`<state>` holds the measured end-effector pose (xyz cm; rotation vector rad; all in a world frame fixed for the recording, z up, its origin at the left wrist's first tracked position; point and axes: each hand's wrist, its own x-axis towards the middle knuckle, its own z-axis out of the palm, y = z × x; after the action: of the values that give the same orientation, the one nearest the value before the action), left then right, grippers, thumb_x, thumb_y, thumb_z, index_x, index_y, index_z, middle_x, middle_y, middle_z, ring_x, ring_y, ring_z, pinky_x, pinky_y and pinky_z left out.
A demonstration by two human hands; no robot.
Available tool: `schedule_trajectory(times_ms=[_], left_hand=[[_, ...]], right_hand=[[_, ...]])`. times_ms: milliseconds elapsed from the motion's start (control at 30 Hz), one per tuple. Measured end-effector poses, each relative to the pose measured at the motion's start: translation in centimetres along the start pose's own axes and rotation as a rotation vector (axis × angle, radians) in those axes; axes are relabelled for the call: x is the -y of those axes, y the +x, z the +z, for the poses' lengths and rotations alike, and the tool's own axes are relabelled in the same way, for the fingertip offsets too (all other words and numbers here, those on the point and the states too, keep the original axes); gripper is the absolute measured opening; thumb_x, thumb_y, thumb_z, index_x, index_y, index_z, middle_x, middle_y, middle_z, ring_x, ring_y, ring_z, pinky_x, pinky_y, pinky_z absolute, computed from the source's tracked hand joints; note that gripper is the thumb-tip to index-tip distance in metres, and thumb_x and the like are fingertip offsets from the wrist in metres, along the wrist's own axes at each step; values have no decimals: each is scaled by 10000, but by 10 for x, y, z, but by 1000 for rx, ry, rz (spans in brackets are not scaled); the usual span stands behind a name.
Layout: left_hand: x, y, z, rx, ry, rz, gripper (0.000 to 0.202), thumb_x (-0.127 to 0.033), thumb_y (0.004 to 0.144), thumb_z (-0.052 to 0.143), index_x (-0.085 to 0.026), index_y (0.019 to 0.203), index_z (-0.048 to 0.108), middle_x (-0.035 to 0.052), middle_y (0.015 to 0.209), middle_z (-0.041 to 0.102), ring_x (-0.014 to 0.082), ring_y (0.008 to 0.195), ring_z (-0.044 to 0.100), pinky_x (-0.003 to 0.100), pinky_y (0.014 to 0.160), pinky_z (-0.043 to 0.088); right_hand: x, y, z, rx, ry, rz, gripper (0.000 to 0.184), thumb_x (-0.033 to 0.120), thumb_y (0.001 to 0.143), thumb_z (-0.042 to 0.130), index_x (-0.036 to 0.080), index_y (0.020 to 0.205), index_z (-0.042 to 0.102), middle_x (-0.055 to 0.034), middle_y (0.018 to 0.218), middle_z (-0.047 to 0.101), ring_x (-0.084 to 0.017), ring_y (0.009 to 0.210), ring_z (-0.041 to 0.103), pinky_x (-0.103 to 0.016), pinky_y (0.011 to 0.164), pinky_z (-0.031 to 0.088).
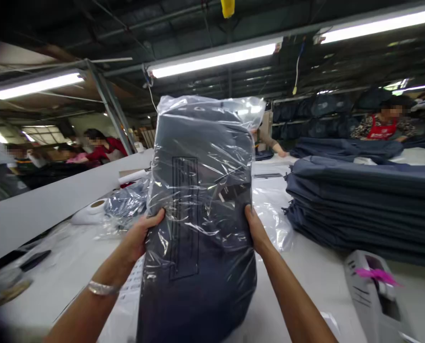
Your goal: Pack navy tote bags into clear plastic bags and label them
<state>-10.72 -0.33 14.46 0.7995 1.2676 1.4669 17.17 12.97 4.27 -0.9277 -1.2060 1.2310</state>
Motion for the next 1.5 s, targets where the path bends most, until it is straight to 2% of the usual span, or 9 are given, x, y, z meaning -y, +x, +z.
schedule_trajectory(times_ms=[133,367,633,700,800,867,967,1233,1500], left_hand=[[71,-16,-2,-130,-243,-108,278,-289,786,749,-126,1004,694,76,796,757,195,626,713,324,648,624],[203,-52,45,-85,-441,-228,547,-542,853,665,-179,1261,635,109,1209,710,230,1051,691,368,970,551],[214,-67,20,777,305,-406,604,-685,720,702,-173,1035,754,104,937,756,230,858,718,361,800,576],[197,-72,-9,641,330,-268,491,-601,827,640,-175,1047,748,90,943,762,189,832,716,300,762,571],[175,-80,-71,72,506,-40,356,-441,912,560,-154,1022,740,77,865,765,166,764,712,266,699,572],[168,-85,-117,-338,719,87,264,-344,905,562,-173,998,739,60,864,767,176,785,716,279,716,583],[167,-91,-175,-625,860,148,241,-254,888,563,-184,1050,727,89,1078,750,222,995,695,369,909,559],[202,-81,-219,-657,929,170,273,-166,851,587,-213,1079,730,59,1147,739,224,1054,685,404,1007,524],[222,-81,-237,-653,798,178,293,-156,840,593,-198,1101,718,80,1141,735,228,1065,686,413,1007,529]], right_hand=[[2,16,-13,129,-41,254,471,550,740,770,185,1027,691,-87,886,766,-238,698,714,-327,611,587],[9,98,-28,354,-922,61,382,540,749,766,161,782,733,-93,729,730,-205,669,660,-300,630,458],[-37,102,-3,315,-1135,-208,186,204,798,728,155,976,747,-230,1139,692,-335,1045,651,-453,901,434],[-44,62,25,360,-1047,-260,267,214,886,614,192,1134,711,-183,1244,666,-289,1083,643,-425,951,433],[-59,-14,82,607,-874,-214,248,377,888,622,289,1094,728,-41,1088,746,-221,896,699,-347,832,525],[-76,-63,123,868,-588,12,259,389,872,619,257,1060,739,-49,1045,754,-230,876,708,-364,828,550],[-110,-116,179,918,-314,324,288,312,793,688,215,1061,732,-69,1141,730,-244,1036,684,-378,976,509],[-159,-152,265,749,-140,667,662,330,843,659,137,1439,444,-157,1454,523,-212,1219,600,-287,940,526],[-168,-161,291,765,-156,760,223,282,811,714,147,986,684,-60,806,717,-146,661,646,-224,543,486]])
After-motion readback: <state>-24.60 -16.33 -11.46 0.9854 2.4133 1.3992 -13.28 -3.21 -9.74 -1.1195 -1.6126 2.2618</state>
